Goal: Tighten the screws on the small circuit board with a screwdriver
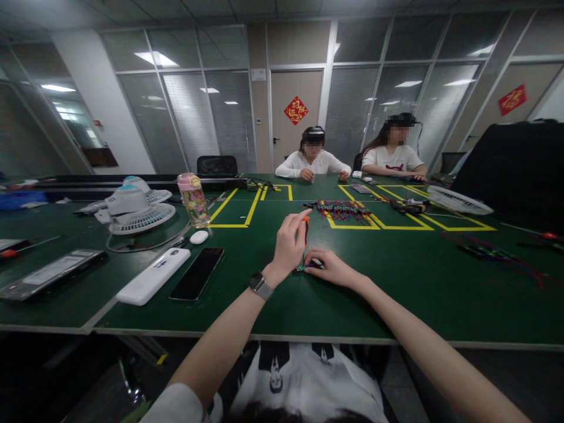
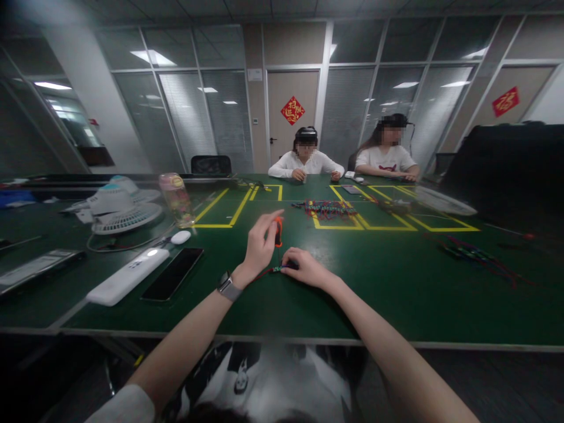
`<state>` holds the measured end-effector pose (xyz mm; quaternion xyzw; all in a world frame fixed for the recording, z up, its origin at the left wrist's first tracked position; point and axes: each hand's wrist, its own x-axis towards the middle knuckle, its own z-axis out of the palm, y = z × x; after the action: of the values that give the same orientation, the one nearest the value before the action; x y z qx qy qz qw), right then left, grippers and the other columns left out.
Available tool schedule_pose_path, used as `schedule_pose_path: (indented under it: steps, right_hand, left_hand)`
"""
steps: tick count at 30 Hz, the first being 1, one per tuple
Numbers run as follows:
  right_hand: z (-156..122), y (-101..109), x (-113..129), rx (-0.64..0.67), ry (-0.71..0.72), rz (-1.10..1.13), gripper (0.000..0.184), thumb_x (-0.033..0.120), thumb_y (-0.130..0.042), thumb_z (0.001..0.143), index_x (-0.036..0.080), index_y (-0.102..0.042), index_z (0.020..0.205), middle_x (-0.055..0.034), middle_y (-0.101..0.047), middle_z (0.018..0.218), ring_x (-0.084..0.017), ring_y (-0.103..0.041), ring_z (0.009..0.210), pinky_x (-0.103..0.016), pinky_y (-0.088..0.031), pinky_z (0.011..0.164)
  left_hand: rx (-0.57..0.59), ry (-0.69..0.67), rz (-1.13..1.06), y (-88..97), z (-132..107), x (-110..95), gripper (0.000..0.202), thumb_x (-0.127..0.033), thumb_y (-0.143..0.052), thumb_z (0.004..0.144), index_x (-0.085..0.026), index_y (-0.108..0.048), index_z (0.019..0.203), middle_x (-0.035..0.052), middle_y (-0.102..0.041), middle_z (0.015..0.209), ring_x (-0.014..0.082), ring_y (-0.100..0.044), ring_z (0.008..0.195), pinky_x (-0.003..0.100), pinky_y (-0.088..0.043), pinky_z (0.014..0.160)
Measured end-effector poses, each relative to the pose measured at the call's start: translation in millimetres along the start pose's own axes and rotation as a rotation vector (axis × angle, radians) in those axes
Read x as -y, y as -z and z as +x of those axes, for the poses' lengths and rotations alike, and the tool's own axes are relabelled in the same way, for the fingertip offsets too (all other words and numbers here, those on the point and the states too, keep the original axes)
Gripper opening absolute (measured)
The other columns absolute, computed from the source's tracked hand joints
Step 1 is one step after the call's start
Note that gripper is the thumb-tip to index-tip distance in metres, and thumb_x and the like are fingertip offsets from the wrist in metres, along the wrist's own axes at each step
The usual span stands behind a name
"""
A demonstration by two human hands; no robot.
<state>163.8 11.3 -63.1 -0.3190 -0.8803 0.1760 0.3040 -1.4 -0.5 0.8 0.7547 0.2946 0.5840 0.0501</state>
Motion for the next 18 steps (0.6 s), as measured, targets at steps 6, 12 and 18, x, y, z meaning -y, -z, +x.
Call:
schedule_pose_path:
  steps: [6, 12, 18]
  right_hand:
    - [-0.5, 0.3, -0.5, 0.000, -0.002, 0.004, 0.007, 0.024, -0.064, 0.082, 0.018, -0.064, 0.082, -0.0053, -0.063, 0.089, -0.018, -0.059, 0.082, -0.030, -0.047, 0.077]
    - [-0.1, 0.4, 0.6, 0.004, -0.011, -0.010, 0.006, 0.023, -0.065, 0.081, 0.017, -0.064, 0.081, -0.0052, -0.062, 0.088, -0.018, -0.059, 0.081, -0.030, -0.047, 0.077]
    - [0.0, 0.9, 1.7, 0.011, -0.017, -0.017, 0.006, 0.023, -0.064, 0.081, 0.017, -0.063, 0.082, -0.0052, -0.062, 0.089, -0.018, -0.059, 0.082, -0.030, -0.047, 0.078]
  left_hand:
    - [-0.051, -0.006, 0.064, 0.2, 1.6, -0.7, 0.026, -0.018, -0.046, 0.092, -0.018, -0.060, 0.114, 0.0049, -0.058, 0.090, 0.0158, -0.054, 0.085, 0.028, -0.044, 0.079]
    - [-0.122, 0.010, 0.097, 0.2, 0.9, 0.0, 0.019, -0.027, -0.058, 0.088, -0.021, -0.066, 0.103, 0.0021, -0.050, 0.083, 0.0141, -0.051, 0.079, 0.027, -0.044, 0.076]
    - [-0.016, 0.014, 0.002, -1.2, -0.6, 0.4, 0.031, -0.020, -0.036, 0.097, -0.021, -0.057, 0.119, 0.0066, -0.057, 0.104, 0.0153, -0.055, 0.098, 0.029, -0.044, 0.088]
